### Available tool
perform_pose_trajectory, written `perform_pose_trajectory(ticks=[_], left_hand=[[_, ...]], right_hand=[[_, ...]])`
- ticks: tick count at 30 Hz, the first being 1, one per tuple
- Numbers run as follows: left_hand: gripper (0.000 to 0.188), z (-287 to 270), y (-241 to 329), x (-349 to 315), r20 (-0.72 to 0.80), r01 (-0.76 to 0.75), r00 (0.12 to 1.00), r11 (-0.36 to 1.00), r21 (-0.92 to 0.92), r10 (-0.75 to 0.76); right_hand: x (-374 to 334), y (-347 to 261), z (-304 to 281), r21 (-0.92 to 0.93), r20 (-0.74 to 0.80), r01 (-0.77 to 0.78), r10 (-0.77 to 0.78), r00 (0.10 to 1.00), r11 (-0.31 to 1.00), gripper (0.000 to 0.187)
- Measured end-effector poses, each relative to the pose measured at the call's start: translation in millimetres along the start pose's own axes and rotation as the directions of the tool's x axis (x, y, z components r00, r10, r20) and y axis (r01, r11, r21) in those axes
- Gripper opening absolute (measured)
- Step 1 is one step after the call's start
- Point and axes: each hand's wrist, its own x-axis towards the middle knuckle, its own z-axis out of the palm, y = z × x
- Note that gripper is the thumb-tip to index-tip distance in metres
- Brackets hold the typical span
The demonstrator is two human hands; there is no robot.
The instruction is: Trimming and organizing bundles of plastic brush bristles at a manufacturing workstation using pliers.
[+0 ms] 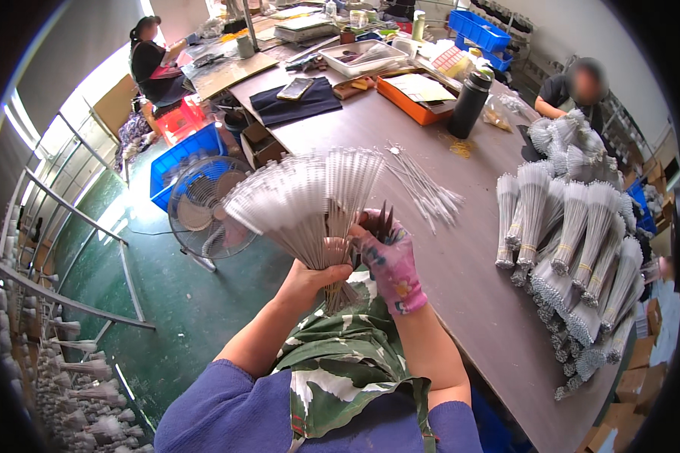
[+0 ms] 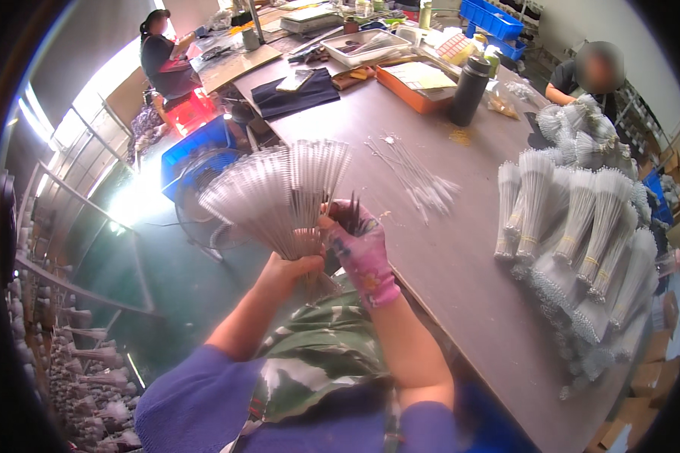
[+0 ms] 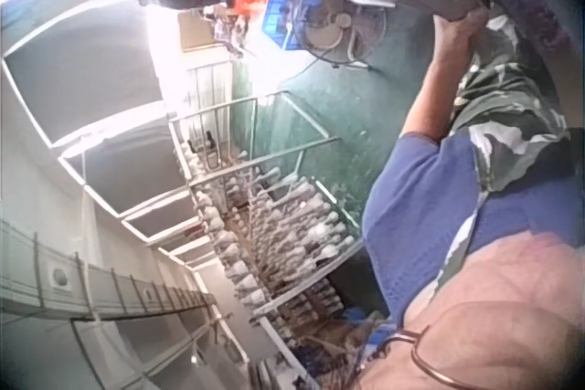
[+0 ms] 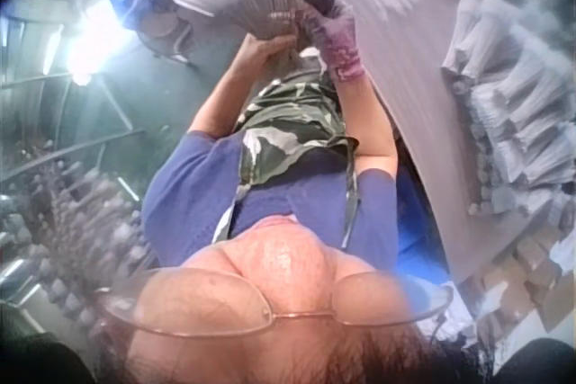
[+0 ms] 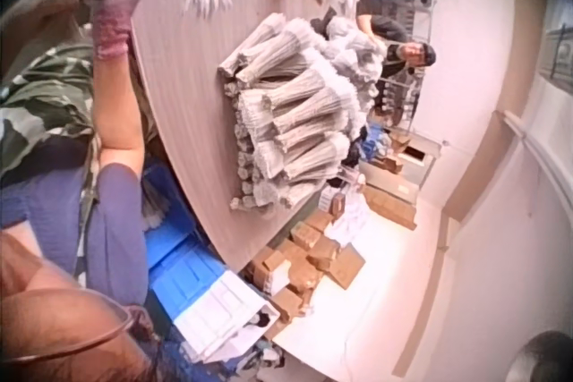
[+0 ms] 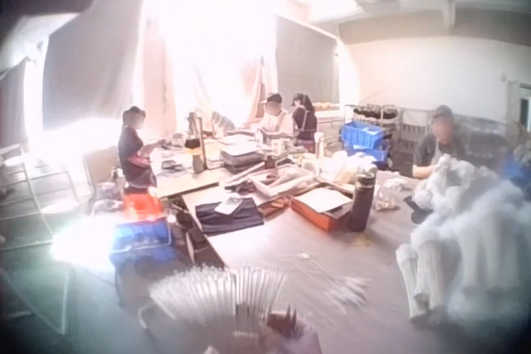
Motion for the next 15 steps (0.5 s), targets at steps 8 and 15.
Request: perform_pose_trajectory(ticks=[8,15], left_hand=[[0.024,-8.3,-11.5,-4.3,-0.024,0.013,1.0,0.964,-0.264,-0.019],[0.016,9.3,-18.8,3.1,-0.111,-0.022,0.994,0.943,-0.333,-0.016]], right_hand=[[-8.5,16.2,-3.0,0.254,-0.081,-0.084,0.107,0.991,0.964,0.014],[-16.7,5.9,-13.2,0.238,-0.207,-0.035,0.085,0.975,0.971,0.014]])
